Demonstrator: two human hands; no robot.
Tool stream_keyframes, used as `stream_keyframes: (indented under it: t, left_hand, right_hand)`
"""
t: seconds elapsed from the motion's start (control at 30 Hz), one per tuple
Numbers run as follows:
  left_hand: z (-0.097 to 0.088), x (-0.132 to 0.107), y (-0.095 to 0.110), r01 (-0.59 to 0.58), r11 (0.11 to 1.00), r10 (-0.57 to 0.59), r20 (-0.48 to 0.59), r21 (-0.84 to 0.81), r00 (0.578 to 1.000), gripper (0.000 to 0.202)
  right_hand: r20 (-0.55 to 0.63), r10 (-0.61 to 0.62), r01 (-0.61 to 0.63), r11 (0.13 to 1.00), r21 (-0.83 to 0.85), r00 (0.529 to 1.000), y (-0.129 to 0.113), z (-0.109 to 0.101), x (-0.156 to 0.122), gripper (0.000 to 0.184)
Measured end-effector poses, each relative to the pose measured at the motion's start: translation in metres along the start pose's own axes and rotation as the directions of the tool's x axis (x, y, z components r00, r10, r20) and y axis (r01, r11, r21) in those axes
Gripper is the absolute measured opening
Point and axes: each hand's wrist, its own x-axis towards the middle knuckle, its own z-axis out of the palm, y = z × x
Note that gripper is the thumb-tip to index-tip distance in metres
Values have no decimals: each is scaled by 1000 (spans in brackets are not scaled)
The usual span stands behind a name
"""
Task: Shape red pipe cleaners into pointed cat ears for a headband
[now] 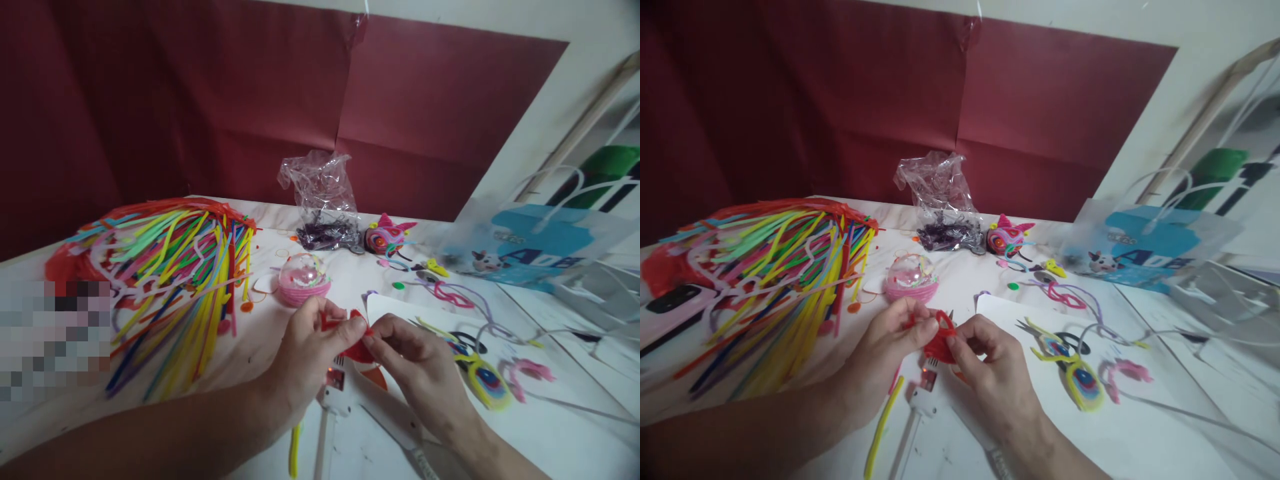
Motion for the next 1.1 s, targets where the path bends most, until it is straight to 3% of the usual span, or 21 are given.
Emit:
stream_keyframes:
  t: [0.1,0.2,0.43,0.63,0.8,1.1]
  left_hand:
    - [-2,5,2,-55,990,57,-13,127,998,24]
    - [-5,9,3,-46,982,44,14,185,999,21]
    - [-5,5,9,-37,990,35,17,136,999,21]
    - [-5,5,12,-77,984,67,68,163,995,19]
    - [-5,3,12,-75,981,57,105,179,993,18]
    - [-5,4,12,-58,986,32,164,157,986,17]
  right_hand:
    - [31,80,-82,994,76,996,-2,1,1,31]
    - [78,158,-170,967,187,984,-4,1,3,33]
    - [221,181,-256,886,387,958,-3,-1,5,21]
    - [382,168,-346,815,465,909,-3,-4,5,29]
    - [395,176,-365,799,478,902,-2,-2,6,27]
    - [389,217,-422,689,588,895,-6,0,5,23]
